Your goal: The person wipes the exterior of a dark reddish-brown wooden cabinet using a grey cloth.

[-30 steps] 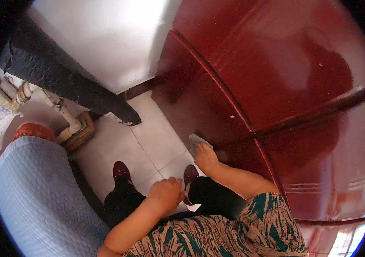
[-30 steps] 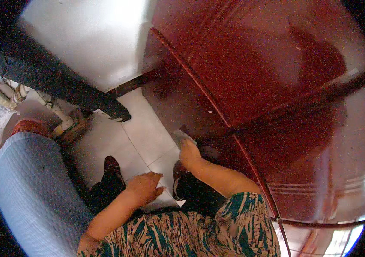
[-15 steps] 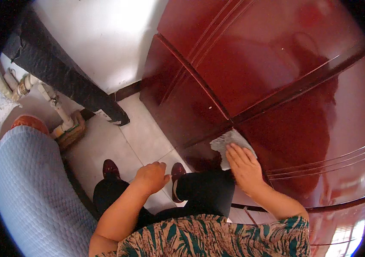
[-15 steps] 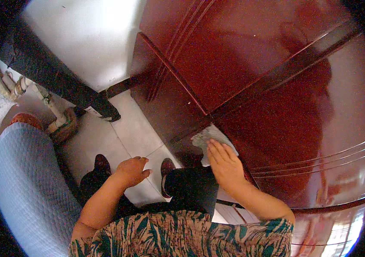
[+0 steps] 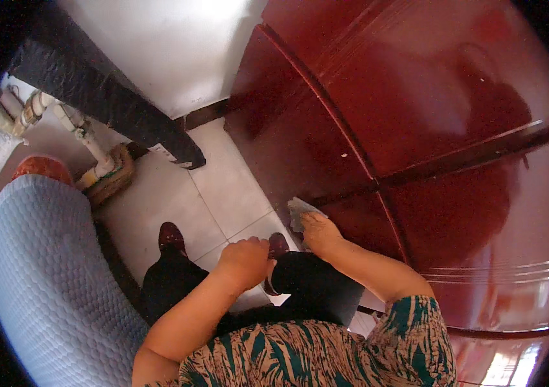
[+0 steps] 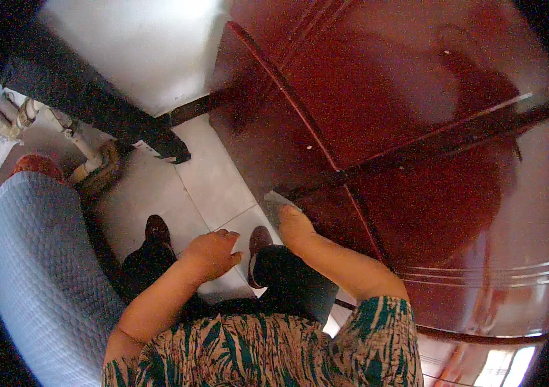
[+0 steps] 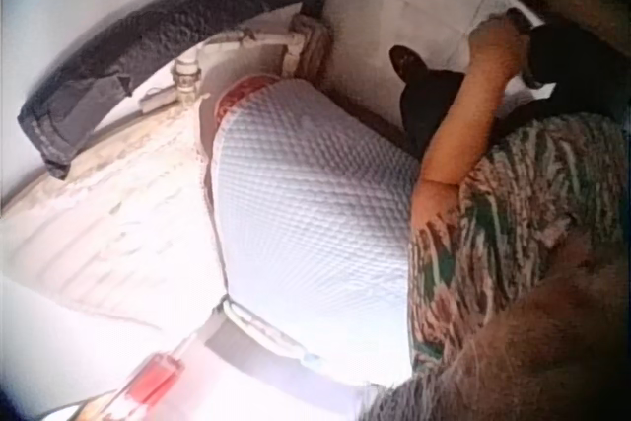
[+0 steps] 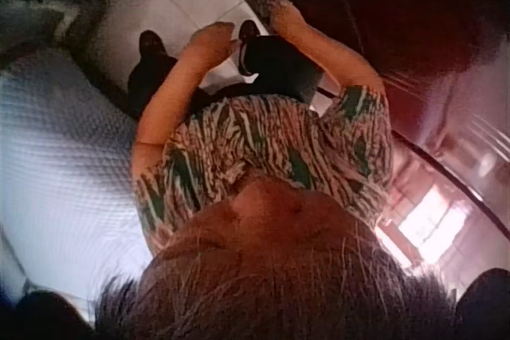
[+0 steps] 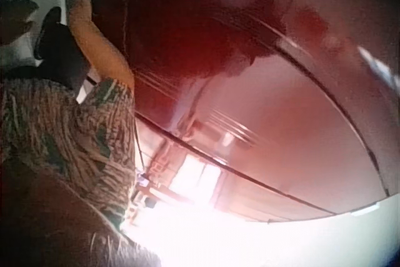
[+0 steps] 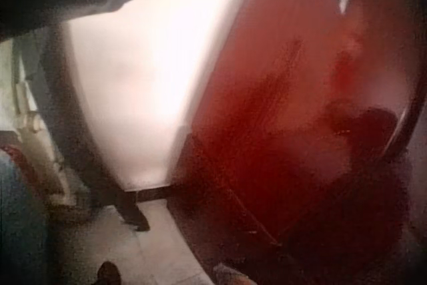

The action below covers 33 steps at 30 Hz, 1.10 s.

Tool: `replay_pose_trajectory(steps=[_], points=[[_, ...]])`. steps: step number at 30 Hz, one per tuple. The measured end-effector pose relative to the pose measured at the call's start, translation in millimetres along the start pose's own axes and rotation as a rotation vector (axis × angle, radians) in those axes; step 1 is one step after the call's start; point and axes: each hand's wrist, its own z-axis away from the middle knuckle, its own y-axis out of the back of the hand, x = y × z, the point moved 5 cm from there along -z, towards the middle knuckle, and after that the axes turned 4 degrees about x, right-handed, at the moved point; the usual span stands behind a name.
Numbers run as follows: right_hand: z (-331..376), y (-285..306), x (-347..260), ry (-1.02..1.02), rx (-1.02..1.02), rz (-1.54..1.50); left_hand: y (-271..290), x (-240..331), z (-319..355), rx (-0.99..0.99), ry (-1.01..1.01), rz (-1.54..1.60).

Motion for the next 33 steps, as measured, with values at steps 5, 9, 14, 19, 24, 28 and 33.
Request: replay_pose_trajectory(steps=[5, 9, 14, 19, 24, 28, 33], points=[[-37.7, 8.8, -19.4, 0.152, -0.219, -0.022, -2.1, 2.3, 5.5, -0.081, 0.003, 0.009], [-49.0, -17.0, -30.5, 0.132, -0.333, -0.145, -5.3, 5.0, 8.6, 0.042, -0.048, 0.012], [-53.0, -22.9, -24.7, 0.061, -0.189, -0.291, -11.1, 3.7, 3.5, 0.09, -0.02, 0.001], [-33.7, -26.6, -7.8, -0.054, 0.02, -0.561, -6.7, -1.8, -3.0, -0.086, 0.023, -0.006], [-34.3, -10.5, 6.6, 0.019, -0.109, -0.388, -1.5, -8.7, -0.1, -0.034, 0.071, -0.009], [-42.3, -37.6, -5.8, 0.099, 0.025, -0.213, -10.9, -24.4, 5.6, -0.048, 0.087, -0.006], [-42.2, -93.9, -30.4, 0.148, 0.066, 0.123, -13.5, -34.2, 3.8, -0.115, 0.212, -0.082]])
